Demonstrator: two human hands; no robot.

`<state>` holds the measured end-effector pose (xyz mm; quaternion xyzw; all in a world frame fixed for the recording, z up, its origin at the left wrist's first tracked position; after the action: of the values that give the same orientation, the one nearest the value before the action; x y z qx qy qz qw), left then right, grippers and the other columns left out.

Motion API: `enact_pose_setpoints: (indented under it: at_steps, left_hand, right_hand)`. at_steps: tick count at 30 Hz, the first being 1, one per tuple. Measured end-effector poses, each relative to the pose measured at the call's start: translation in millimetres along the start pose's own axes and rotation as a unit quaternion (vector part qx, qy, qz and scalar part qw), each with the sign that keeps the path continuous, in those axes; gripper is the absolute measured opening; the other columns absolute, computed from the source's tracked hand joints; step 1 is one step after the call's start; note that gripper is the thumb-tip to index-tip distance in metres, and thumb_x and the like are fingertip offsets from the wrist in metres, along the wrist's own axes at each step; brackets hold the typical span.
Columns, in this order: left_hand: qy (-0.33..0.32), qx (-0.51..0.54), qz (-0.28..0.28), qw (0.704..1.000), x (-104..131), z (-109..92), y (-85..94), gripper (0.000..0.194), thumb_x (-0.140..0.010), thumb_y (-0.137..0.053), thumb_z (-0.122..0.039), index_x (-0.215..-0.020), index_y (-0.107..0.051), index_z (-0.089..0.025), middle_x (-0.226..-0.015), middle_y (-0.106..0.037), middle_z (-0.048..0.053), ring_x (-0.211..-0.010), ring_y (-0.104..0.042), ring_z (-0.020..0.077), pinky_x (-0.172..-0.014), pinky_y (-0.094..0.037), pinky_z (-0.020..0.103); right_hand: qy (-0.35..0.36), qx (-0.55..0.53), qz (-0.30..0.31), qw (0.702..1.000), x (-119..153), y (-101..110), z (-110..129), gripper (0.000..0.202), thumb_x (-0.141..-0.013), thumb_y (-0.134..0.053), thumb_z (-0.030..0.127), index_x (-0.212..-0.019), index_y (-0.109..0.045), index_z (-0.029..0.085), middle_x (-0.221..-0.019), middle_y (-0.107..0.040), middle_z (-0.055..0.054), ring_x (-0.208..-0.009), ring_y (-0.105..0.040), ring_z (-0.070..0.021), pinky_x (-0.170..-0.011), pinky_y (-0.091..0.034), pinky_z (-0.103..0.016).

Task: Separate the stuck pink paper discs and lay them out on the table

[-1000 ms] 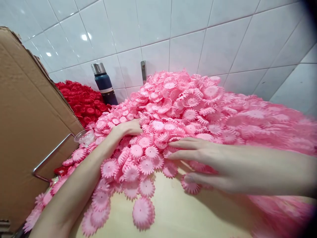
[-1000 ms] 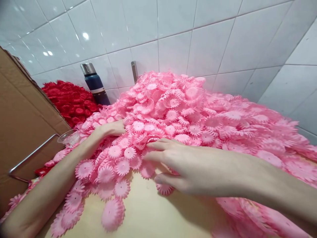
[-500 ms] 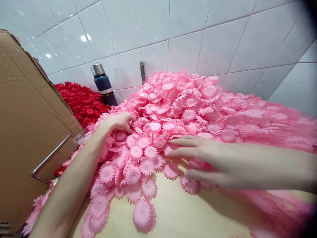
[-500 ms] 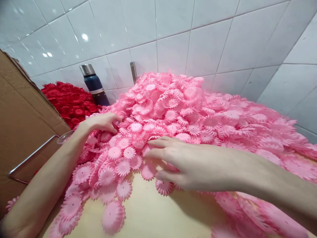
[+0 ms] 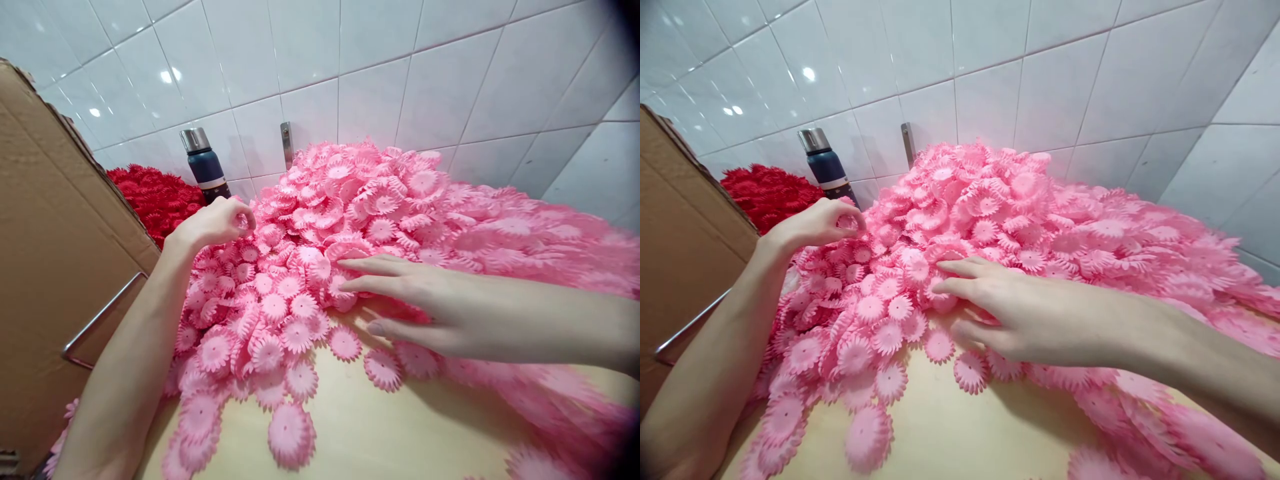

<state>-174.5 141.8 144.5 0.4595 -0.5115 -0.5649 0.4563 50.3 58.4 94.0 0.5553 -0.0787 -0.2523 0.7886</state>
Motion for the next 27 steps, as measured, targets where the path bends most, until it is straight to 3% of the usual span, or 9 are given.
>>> enact_pose_setpoints:
  at_steps: [3, 6, 10, 12, 15, 19, 23, 26, 27]
  left_hand:
    - [-0.001, 0.032, -0.041, 0.999, 4.4, -6.6, 12.1, 0.038, -0.072, -0.061, -0.034, -0.107, -0.064, -0.020, -0.104, -0.066, 0.007, -0.090, -0.058, 0.0193, -0.077, -0.043, 0.027]
    - [-0.049, 0.102, -0.059, 0.992, 10.9, -23.7, 23.4, 0.042, -0.075, -0.061, -0.040, -0.109, -0.063, -0.016, -0.106, -0.065, 0.009, -0.091, -0.059, 0.0190, -0.078, -0.045, 0.028]
    - [-0.123, 0.241, -0.030, 0.962, 21.9, -56.0, 30.1, 0.040, -0.077, -0.064, -0.040, -0.110, -0.064, -0.017, -0.100, -0.068, 0.007, -0.089, -0.062, 0.0168, -0.075, -0.048, 0.026]
    - [-0.158, 0.315, -0.021, 0.936, 26.7, -74.0, 32.9, 0.037, -0.076, -0.067, -0.036, -0.109, -0.065, -0.017, -0.102, -0.068, 0.007, -0.090, -0.064, 0.0163, -0.075, -0.050, 0.025]
    - [-0.217, 0.371, 0.000, 0.903, 31.7, -104.2, 32.8, 0.033, -0.075, -0.070, -0.031, -0.105, -0.066, -0.018, -0.101, -0.069, 0.005, -0.081, -0.064, 0.0131, -0.069, -0.052, 0.023]
    - [-0.249, 0.335, 0.044, 0.908, 34.8, -132.2, 25.8, 0.034, -0.074, -0.070, -0.033, -0.105, -0.068, -0.019, -0.098, -0.070, 0.005, -0.081, -0.065, 0.0155, -0.068, -0.054, 0.025]
    - [-0.208, 0.262, 0.061, 0.940, 33.4, -112.8, 26.2, 0.034, -0.078, -0.065, -0.039, -0.108, -0.067, -0.023, -0.100, -0.071, 0.005, -0.085, -0.066, 0.0172, -0.070, -0.052, 0.025]
    - [-0.108, 0.097, 0.045, 0.988, 24.9, -58.4, 24.1, 0.043, -0.075, -0.065, -0.049, -0.112, -0.065, -0.027, -0.098, -0.071, 0.004, -0.082, -0.065, 0.0184, -0.063, -0.049, 0.024]
    - [-0.067, 0.047, 0.069, 0.994, 22.3, -38.6, 18.0, 0.048, -0.073, -0.066, -0.051, -0.114, -0.064, -0.027, -0.100, -0.071, 0.005, -0.084, -0.066, 0.0205, -0.064, -0.049, 0.026]
  right_hand:
    - [0.021, 0.010, -0.003, 1.000, -1.5, 2.1, 2.8, 0.034, -0.091, -0.047, 0.035, -0.122, -0.060, 0.028, -0.134, -0.055, -0.004, -0.120, -0.054, -0.0269, -0.092, -0.050, -0.039]
    - [0.023, 0.021, -0.071, 0.997, -3.0, 16.2, 3.4, 0.029, -0.090, -0.050, 0.032, -0.114, -0.064, 0.023, -0.121, -0.063, -0.007, -0.105, -0.062, -0.0242, -0.082, -0.053, -0.036]
    - [-0.018, -0.008, -0.170, 0.985, -1.3, 35.7, 0.2, 0.023, -0.088, -0.053, 0.030, -0.100, -0.069, 0.018, -0.093, -0.072, -0.005, -0.079, -0.066, -0.0174, -0.070, -0.053, -0.031]
    - [-0.050, -0.045, -0.205, 0.976, 0.6, 40.9, -3.4, 0.027, -0.086, -0.056, 0.034, -0.103, -0.068, 0.017, -0.091, -0.072, -0.005, -0.078, -0.066, -0.0163, -0.068, -0.053, -0.029]
    - [-0.061, -0.125, -0.216, 0.967, 0.7, 40.4, -3.7, 0.030, -0.084, -0.059, 0.037, -0.108, -0.067, 0.019, -0.092, -0.072, -0.003, -0.080, -0.066, -0.0146, -0.065, -0.053, -0.026]
    - [-0.039, -0.157, -0.214, 0.963, 0.7, 41.6, 2.8, 0.016, -0.085, -0.059, 0.031, -0.087, -0.070, 0.019, -0.074, -0.070, 0.000, -0.064, -0.063, -0.0120, -0.056, -0.048, -0.024]
    - [-0.047, -0.107, -0.217, 0.969, 3.3, 47.1, 3.2, 0.015, -0.083, -0.059, 0.025, -0.072, -0.065, 0.018, -0.065, -0.067, 0.001, -0.057, -0.058, -0.0103, -0.054, -0.045, -0.024]
    - [-0.041, -0.067, -0.225, 0.971, 5.0, 51.7, 3.1, 0.017, -0.081, -0.058, 0.020, -0.064, -0.060, 0.017, -0.068, -0.066, -0.001, -0.063, -0.059, -0.0115, -0.059, -0.045, -0.025]
    - [-0.039, -0.062, -0.231, 0.970, 5.6, 53.5, 2.8, 0.018, -0.081, -0.058, 0.020, -0.063, -0.059, 0.017, -0.069, -0.066, -0.001, -0.064, -0.060, -0.0119, -0.060, -0.045, -0.025]
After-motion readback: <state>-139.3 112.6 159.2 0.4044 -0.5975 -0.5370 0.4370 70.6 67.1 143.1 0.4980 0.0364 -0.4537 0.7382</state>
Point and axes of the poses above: each hand's wrist, its own x-axis away from the middle knuckle, its own y-axis out of the back of the hand, z = x × y, the point moved 9 cm from there along -x, towards the middle knuckle
